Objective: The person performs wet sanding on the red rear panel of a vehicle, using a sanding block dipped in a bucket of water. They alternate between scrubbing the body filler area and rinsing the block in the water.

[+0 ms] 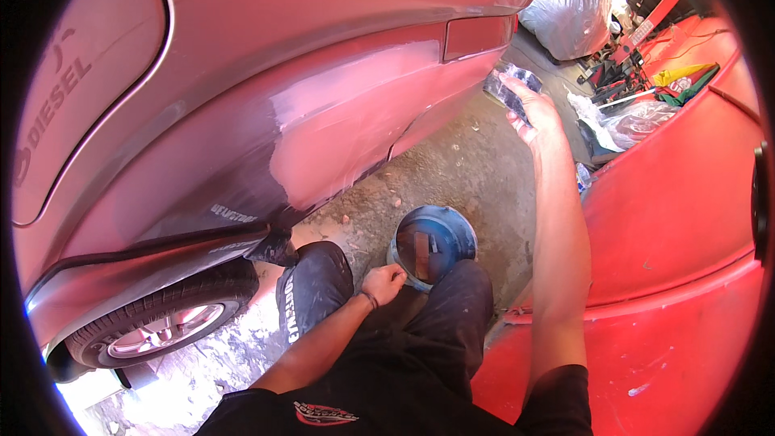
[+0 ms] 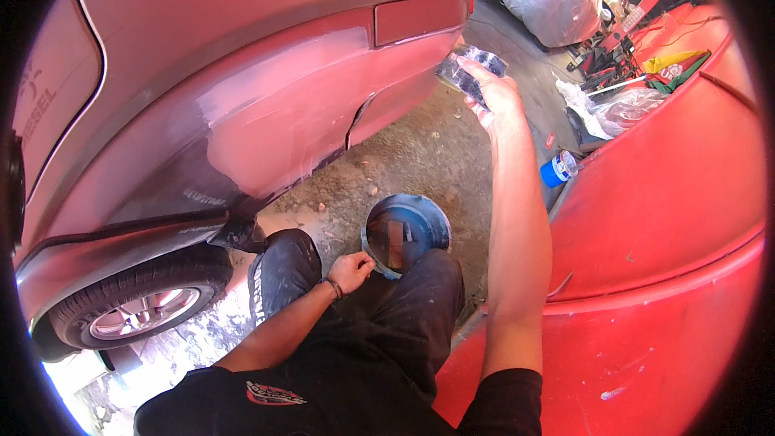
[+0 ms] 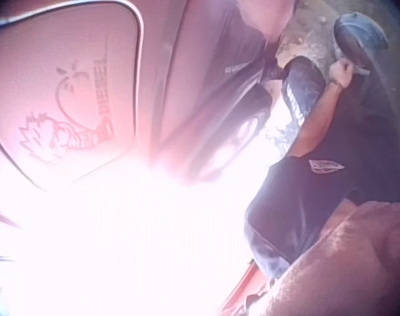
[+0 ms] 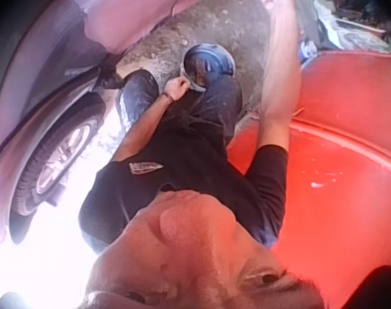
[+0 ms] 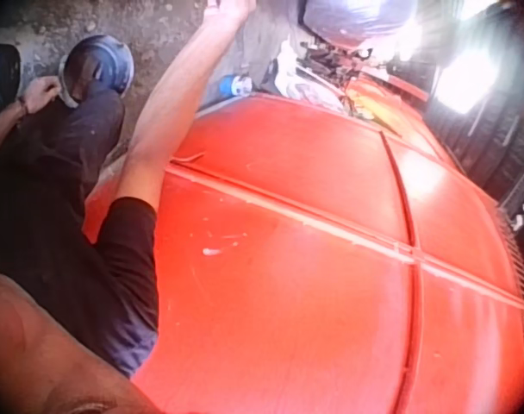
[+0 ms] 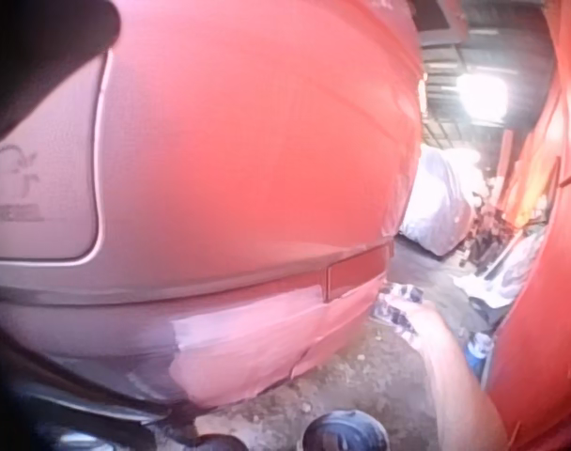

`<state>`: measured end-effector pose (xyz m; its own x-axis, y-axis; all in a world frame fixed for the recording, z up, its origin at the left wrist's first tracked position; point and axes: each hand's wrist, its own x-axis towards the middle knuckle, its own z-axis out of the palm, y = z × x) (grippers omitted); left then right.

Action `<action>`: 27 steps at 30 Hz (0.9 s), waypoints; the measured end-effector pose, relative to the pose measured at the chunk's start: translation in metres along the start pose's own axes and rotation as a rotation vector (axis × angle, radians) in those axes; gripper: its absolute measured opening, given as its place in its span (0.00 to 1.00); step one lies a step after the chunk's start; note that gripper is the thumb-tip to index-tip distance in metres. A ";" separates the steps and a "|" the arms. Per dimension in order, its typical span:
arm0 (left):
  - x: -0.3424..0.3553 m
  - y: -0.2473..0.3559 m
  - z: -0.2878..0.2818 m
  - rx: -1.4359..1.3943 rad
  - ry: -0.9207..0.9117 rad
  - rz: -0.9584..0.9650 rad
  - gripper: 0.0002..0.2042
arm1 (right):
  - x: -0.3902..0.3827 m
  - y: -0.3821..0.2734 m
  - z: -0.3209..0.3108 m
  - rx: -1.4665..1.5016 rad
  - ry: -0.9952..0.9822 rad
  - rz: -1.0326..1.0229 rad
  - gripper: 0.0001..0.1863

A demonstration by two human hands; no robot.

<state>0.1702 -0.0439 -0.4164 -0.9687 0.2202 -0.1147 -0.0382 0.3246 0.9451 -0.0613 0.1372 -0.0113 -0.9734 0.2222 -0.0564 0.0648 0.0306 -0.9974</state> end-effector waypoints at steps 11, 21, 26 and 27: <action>0.003 0.000 0.004 0.029 -0.022 0.030 0.12 | -0.037 0.021 0.022 0.166 -0.035 -0.022 0.15; 0.052 0.164 -0.056 -0.684 -0.123 0.181 0.14 | -0.020 0.023 0.006 0.138 -0.093 -0.066 0.15; 0.106 0.331 -0.123 -0.859 -0.030 0.137 0.25 | -0.024 0.014 0.013 0.094 -0.104 -0.080 0.13; 0.118 0.347 -0.122 -0.871 -0.029 0.130 0.25 | -0.020 0.013 0.008 0.092 -0.100 -0.095 0.13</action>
<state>0.0124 -0.0174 -0.0645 -0.9722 0.2339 0.0139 -0.1127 -0.5188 0.8474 -0.0427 0.1255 -0.0237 -0.9915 0.1245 0.0388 -0.0445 -0.0432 -0.9981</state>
